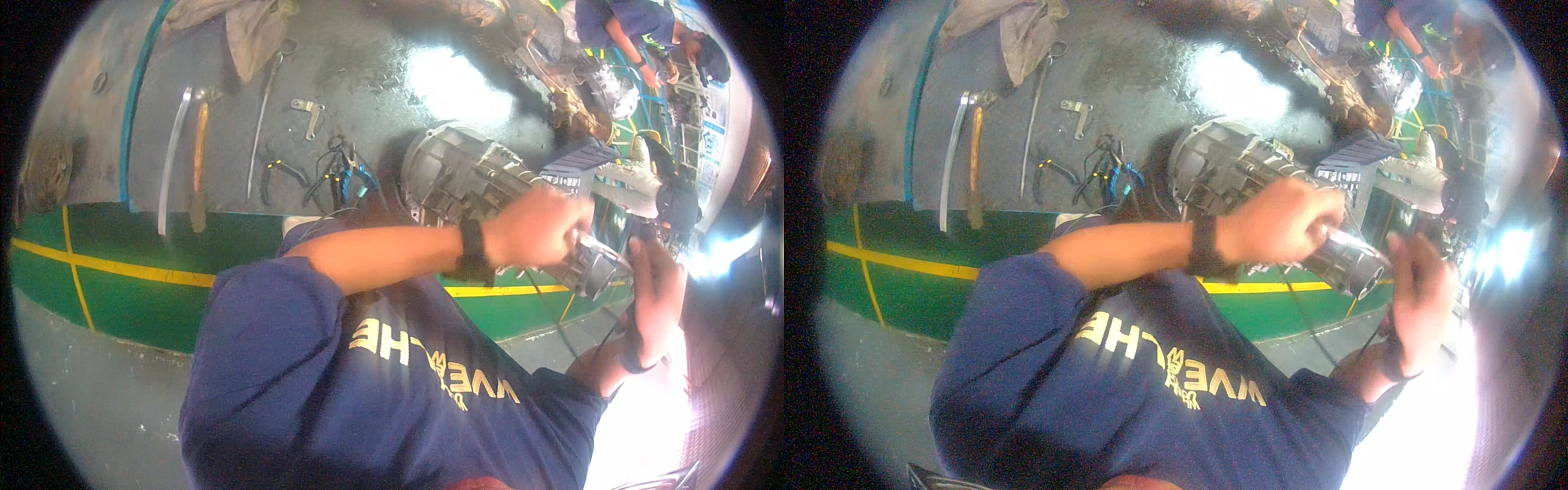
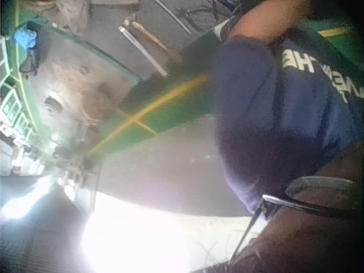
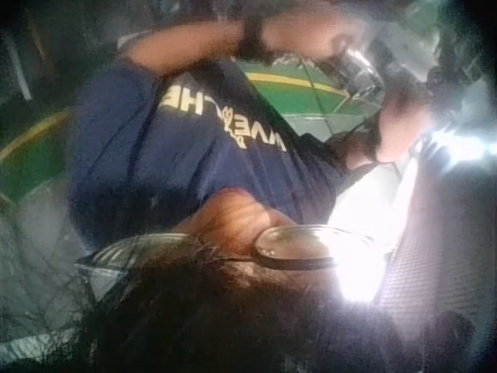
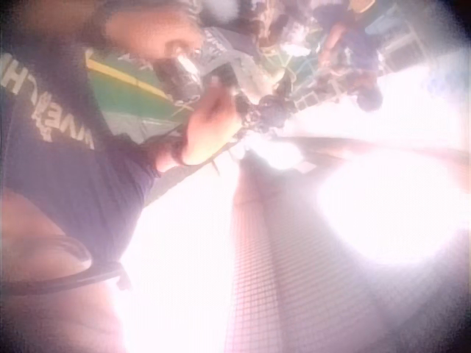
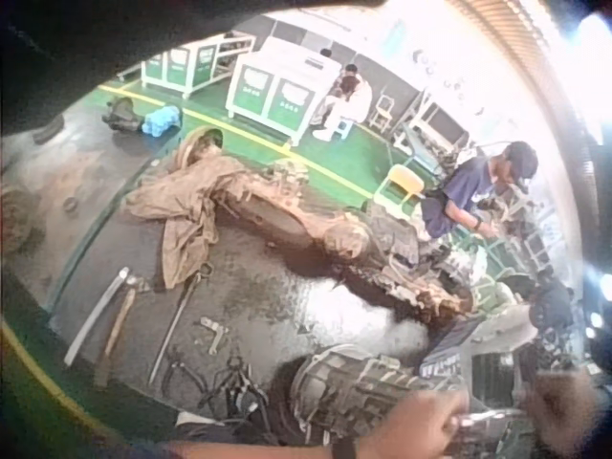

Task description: The person assembles components into a mechanical housing by hand and with a socket wrench, inserting a shaft and tightening a bolt.

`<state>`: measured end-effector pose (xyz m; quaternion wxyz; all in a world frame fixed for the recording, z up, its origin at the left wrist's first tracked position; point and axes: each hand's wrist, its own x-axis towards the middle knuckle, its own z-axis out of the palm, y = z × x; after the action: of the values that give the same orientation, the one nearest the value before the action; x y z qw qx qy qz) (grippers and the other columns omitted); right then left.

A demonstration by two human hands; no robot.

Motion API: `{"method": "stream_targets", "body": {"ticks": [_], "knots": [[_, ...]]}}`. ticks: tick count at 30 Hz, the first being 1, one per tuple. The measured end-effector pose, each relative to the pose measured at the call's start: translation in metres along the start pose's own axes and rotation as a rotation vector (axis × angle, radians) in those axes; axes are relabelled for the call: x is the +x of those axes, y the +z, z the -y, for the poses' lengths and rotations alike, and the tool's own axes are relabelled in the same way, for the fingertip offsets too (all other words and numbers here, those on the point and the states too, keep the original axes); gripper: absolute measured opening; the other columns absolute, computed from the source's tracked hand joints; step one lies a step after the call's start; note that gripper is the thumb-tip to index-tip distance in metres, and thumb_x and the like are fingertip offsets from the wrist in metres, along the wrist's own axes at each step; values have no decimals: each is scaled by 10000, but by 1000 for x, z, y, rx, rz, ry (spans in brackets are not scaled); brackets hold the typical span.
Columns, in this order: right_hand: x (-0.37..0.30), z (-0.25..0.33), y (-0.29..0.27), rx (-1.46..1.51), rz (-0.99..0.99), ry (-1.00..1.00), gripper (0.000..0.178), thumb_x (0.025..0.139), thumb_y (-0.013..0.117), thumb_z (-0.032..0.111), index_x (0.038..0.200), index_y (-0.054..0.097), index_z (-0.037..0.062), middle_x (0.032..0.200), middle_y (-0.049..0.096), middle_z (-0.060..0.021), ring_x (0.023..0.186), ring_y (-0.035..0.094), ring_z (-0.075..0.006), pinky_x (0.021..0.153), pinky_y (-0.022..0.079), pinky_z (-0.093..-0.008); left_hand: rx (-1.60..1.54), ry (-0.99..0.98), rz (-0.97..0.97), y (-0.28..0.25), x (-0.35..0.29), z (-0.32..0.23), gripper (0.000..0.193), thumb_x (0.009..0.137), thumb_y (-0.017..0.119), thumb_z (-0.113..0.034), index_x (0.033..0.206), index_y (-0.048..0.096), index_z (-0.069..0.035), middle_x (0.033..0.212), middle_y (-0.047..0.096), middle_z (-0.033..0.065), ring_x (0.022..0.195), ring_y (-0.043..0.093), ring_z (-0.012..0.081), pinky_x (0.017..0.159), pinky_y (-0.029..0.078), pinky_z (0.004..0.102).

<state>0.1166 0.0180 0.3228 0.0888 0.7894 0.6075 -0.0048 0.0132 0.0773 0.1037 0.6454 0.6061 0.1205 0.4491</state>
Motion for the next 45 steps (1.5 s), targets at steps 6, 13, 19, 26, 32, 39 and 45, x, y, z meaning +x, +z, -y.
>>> {"method": "stream_targets", "body": {"ticks": [6, 13, 19, 26, 32, 39, 45], "knots": [[-3, 47, -9, 150, 195, -209, 159, 986, 631, 82, 857, 589, 1, 602, 524, -160, 497, 482, -258, 542, 381, -407, 224, 112, -241, 33, 62, 43, 61, 809, 671, -67, 860, 647, -43, 764, 679, 203, 782, 695, 432, 717, 536, 527], [21, 41, -6, 172, -51, -176, 220, 1004, 627, 83, 823, 558, -19, 622, 507, -171, 524, 402, -244, 537, 357, -393, 14, 153, -115, 81, -1, 27, 192, 851, 700, -172, 970, 625, -42, 832, 691, 169, 835, 678, 433, 773, 511, 524], [33, -5, 0, 19, -142, -213, 180, 1029, 613, 118, 969, 665, -44, 724, 599, -226, 611, 534, -270, 633, 456, -399, 40, -63, 110, 11, -31, -7, 197, 851, 707, -169, 981, 623, -46, 847, 679, 192, 858, 672, 424, 769, 507, 535], [-6, 38, -18, 143, 263, -176, 194, 1023, 605, 142, 911, 631, -14, 693, 563, -230, 608, 539, -356, 617, 425, -425, 315, 199, -277, 15, 53, 31, 110, 830, 644, -49, 938, 632, -59, 862, 664, 172, 865, 633, 411, 779, 475, 517], [-3, 48, -7, 228, 85, -183, 274, 1015, 603, 123, 795, 514, -13, 598, 464, -180, 486, 413, -319, 522, 339, -413, 218, 286, -308, 74, 25, 31, 519, 730, 765, -234, 1134, 519, -22, 1046, 566, 206, 1047, 554, 418, 959, 404, 557], [18, 57, 1, 207, -120, -272, 292, 1021, 588, 73, 756, 505, -16, 598, 433, -162, 487, 387, -242, 508, 328, -385, 85, 216, -169, 79, 7, 29, 526, 750, 778, -218, 1151, 506, -14, 1112, 531, 216, 1092, 521, 436, 1029, 402, 569], [52, 57, 0, 78, -271, -351, 192, 1037, 608, 118, 950, 673, -40, 717, 604, -194, 590, 560, -288, 608, 453, -398, 3, 129, -58, 67, -17, 19, 405, 840, 741, -328, 1065, 553, -49, 1031, 571, 184, 1025, 564, 402, 906, 438, 503]]}}
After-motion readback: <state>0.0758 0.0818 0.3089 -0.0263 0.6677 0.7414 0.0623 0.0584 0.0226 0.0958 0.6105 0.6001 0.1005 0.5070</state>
